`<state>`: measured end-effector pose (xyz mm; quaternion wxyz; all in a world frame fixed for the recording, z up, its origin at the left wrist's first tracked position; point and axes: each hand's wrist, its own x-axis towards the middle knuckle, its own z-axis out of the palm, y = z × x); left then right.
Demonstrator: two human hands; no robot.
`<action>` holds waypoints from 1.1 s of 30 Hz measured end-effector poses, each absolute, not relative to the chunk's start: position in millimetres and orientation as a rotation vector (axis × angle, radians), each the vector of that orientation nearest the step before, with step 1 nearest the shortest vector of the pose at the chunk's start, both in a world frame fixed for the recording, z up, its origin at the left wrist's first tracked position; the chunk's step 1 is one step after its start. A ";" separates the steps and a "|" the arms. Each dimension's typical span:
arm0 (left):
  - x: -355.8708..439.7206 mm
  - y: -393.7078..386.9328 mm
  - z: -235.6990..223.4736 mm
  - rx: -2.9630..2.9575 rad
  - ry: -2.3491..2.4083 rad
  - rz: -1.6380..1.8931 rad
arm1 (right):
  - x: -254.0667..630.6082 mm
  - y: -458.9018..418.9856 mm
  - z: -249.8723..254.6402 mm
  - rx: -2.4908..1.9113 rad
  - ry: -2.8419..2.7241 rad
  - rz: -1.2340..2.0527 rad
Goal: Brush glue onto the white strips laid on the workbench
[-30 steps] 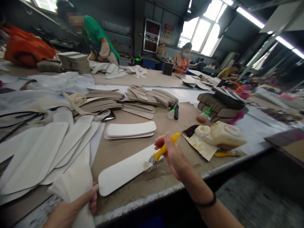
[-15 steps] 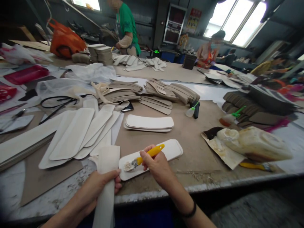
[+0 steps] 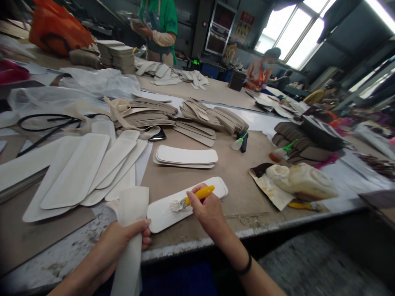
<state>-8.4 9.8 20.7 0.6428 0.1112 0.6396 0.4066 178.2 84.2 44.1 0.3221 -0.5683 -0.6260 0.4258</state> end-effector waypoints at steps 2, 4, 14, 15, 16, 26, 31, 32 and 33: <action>-8.9 8.3 17.3 0.257 1.463 0.922 | 196.7 91.8 42.6 -1.575 -1.694 0.919; -9.4 7.2 14.0 0.255 1.461 0.924 | 215.7 99.0 44.8 -1.651 -1.735 0.748; -6.4 7.1 19.3 0.218 1.514 0.958 | 247.8 103.8 67.4 -1.634 -1.859 0.263; -5.8 7.1 20.9 0.226 1.515 0.961 | 244.8 101.7 64.2 -1.583 -1.904 0.227; -5.2 7.1 22.3 0.227 1.516 0.962 | 240.8 98.4 60.1 -1.530 -1.954 0.216; -4.0 7.7 18.0 0.185 1.508 0.998 | 223.2 65.7 57.0 -1.282 -2.012 0.363; -2.7 6.7 18.9 0.194 1.535 1.018 | 234.0 77.5 41.8 -1.295 -2.073 0.236; -2.5 6.5 19.9 0.201 1.530 1.017 | 228.4 73.6 40.2 -1.271 -2.085 0.279; -2.3 6.3 20.9 0.207 1.528 1.012 | 220.3 67.6 40.2 -1.249 -2.083 0.353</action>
